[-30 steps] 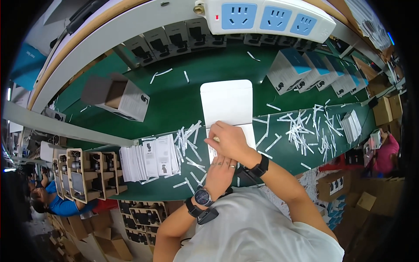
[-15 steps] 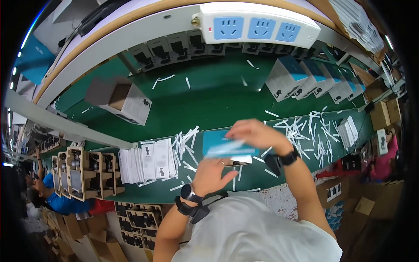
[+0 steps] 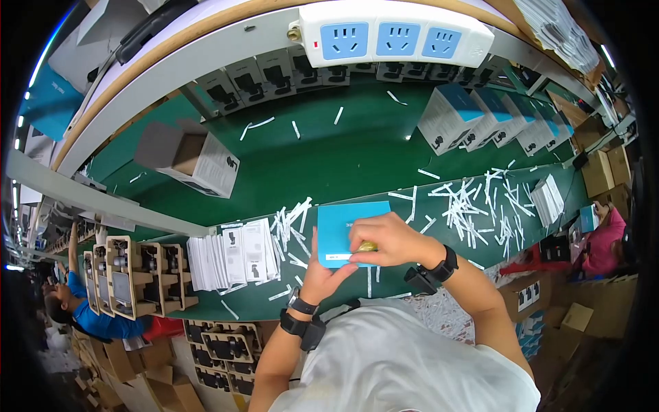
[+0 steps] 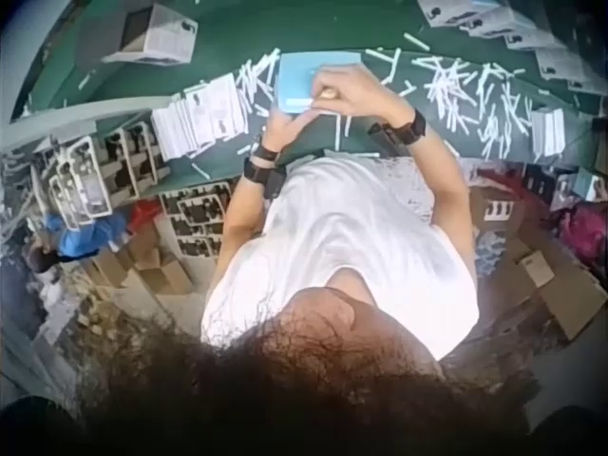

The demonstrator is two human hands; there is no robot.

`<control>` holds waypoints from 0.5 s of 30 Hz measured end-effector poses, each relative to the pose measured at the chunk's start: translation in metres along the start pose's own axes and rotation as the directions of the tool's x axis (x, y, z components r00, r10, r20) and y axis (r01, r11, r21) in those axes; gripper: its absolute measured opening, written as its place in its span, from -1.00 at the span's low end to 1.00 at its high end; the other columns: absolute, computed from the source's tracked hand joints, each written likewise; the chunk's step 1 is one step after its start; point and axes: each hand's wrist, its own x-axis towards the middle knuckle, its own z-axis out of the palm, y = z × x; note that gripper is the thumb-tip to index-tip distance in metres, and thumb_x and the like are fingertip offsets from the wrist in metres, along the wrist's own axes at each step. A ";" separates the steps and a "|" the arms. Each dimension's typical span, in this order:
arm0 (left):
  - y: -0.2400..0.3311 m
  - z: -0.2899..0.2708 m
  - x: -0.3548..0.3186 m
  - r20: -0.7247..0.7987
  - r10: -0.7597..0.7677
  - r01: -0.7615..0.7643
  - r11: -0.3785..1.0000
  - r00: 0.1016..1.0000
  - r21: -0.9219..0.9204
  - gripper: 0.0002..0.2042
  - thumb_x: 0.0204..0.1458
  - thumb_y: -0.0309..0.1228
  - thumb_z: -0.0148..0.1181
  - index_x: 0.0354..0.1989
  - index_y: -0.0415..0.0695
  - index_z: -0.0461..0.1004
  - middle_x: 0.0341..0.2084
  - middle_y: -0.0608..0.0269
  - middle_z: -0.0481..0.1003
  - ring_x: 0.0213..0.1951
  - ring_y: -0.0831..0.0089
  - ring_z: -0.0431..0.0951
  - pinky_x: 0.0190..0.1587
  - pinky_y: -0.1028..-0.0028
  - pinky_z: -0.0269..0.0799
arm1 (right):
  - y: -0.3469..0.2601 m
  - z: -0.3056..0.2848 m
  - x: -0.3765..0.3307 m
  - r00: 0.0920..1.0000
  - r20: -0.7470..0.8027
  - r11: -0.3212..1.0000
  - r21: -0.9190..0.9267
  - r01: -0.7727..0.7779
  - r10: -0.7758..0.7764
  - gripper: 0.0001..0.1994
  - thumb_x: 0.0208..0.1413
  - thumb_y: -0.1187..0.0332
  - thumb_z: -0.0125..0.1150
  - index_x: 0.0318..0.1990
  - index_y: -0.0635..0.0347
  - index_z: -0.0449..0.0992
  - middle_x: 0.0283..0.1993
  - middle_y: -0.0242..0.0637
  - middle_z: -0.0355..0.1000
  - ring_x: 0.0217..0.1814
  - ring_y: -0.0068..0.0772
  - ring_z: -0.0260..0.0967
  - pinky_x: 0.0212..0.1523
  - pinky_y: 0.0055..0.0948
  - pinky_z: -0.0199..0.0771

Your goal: The person packages items by placing a manual into a box, closing the lid, and sliding a blue sleeve over it. They apply tape to the sleeve and set the finished package aside, repeating the process for multiple units.

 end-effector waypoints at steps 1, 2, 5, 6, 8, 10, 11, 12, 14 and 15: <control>-0.002 0.001 0.000 0.005 0.003 -0.003 1.000 1.000 0.000 -0.49 -0.04 -0.31 0.42 0.11 -0.12 0.42 0.16 -0.02 0.34 0.26 0.09 0.30 0.28 0.14 0.21 | 0.002 -0.001 -0.003 1.000 -0.005 1.000 -0.003 -0.002 0.002 -0.77 0.01 0.22 0.37 -0.32 0.08 0.44 -0.33 -0.39 0.44 -0.33 -0.32 0.47 -0.43 -0.36 0.38; -0.004 0.004 0.000 -0.134 0.044 -0.044 0.999 0.990 -0.002 -0.49 -0.07 -0.31 0.45 0.08 -0.12 0.45 0.18 -0.03 0.33 0.29 0.06 0.27 0.30 0.12 0.18 | 0.005 -0.003 -0.010 0.980 -0.164 0.925 0.378 -0.040 0.110 -0.79 0.04 0.28 0.38 -0.30 0.08 0.44 -0.32 -0.36 0.44 -0.35 -0.39 0.45 -0.44 -0.40 0.36; 0.014 0.023 0.019 -0.459 0.118 -0.222 0.958 0.881 -0.180 -0.50 -0.14 -0.30 0.51 0.01 -0.11 0.52 0.19 -0.02 0.33 0.31 0.01 0.24 0.32 0.08 0.17 | 0.034 -0.034 -0.044 0.767 -0.334 0.512 0.859 0.009 0.548 -0.72 0.35 0.13 -0.01 -0.18 0.16 0.45 -0.38 -0.36 0.39 -0.53 -0.57 0.11 -0.50 -0.54 0.16; 0.024 0.027 0.024 -0.621 0.105 -0.375 0.869 0.777 -0.322 -0.51 -0.18 -0.30 0.54 -0.02 -0.11 0.55 0.19 0.00 0.34 0.30 -0.01 0.25 0.31 0.07 0.19 | 0.045 -0.051 -0.056 0.679 -0.252 0.599 0.726 -0.338 0.689 -0.53 0.34 -0.05 -0.11 -0.04 0.22 0.47 -0.43 -0.39 0.39 -0.51 -0.55 0.20 -0.49 -0.52 0.23; 0.032 0.013 0.020 -0.517 0.092 -0.216 0.959 0.851 -0.185 -0.49 -0.23 -0.28 0.57 -0.04 -0.10 0.57 0.17 0.02 0.35 0.28 -0.02 0.26 0.29 0.07 0.22 | 0.072 -0.042 -0.099 0.629 -0.505 0.503 -0.379 -0.777 0.591 -0.49 0.23 -0.04 0.11 0.11 0.21 0.45 -0.47 -0.41 0.37 -0.49 -0.56 0.25 -0.47 -0.51 0.26; 0.022 0.000 0.023 -0.442 0.061 -0.071 0.997 0.895 -0.007 -0.47 -0.29 -0.26 0.61 -0.06 -0.10 0.59 0.14 0.03 0.36 0.26 -0.04 0.27 0.26 0.07 0.25 | 0.050 -0.031 -0.103 0.601 -0.437 0.665 -0.008 -0.747 0.670 -0.44 0.07 0.06 0.34 0.17 0.15 0.44 -0.45 -0.38 0.37 -0.46 -0.51 0.28 -0.42 -0.48 0.31; 0.012 -0.001 0.019 -0.382 0.189 -0.094 0.963 0.904 0.253 -0.43 -0.32 -0.24 0.61 -0.05 -0.07 0.59 0.13 0.04 0.36 0.23 -0.03 0.29 0.23 0.07 0.27 | 0.024 -0.020 -0.095 0.667 -0.499 0.781 0.035 -0.623 0.554 -0.42 -0.06 0.22 0.46 0.17 0.06 0.46 -0.42 -0.37 0.38 -0.48 -0.46 0.23 -0.42 -0.45 0.30; 0.004 -0.001 0.018 -0.284 0.300 -0.127 0.859 0.911 0.497 -0.40 -0.36 -0.22 0.62 -0.03 -0.05 0.59 0.11 0.04 0.35 0.20 -0.02 0.30 0.20 0.08 0.29 | 0.000 -0.014 -0.085 0.779 -0.485 0.870 -0.070 -0.489 0.398 -0.49 -0.07 0.32 0.45 0.12 0.05 0.52 -0.37 -0.37 0.40 -0.46 -0.44 0.31 -0.38 -0.43 0.36; 0.005 0.000 0.022 -0.262 0.320 -0.152 0.848 0.910 0.508 -0.40 -0.38 -0.19 0.61 -0.02 0.02 0.60 0.08 0.06 0.35 0.17 -0.03 0.31 0.17 0.07 0.30 | -0.006 0.018 -0.088 0.816 -0.520 0.938 -0.077 -0.337 0.251 -0.60 -0.10 0.56 0.34 -0.02 0.09 0.63 -0.31 -0.32 0.41 -0.40 -0.45 0.44 -0.40 -0.51 0.43; 0.010 -0.003 0.023 -0.242 0.317 -0.135 0.817 0.917 0.561 -0.40 -0.36 -0.19 0.61 -0.01 0.05 0.60 0.09 0.06 0.35 0.17 -0.04 0.30 0.18 0.06 0.30 | -0.006 0.026 -0.088 0.812 -0.538 0.942 -0.093 -0.324 0.226 -0.56 -0.16 0.62 0.29 -0.03 0.08 0.64 -0.28 -0.33 0.41 -0.44 -0.49 0.41 -0.44 -0.54 0.42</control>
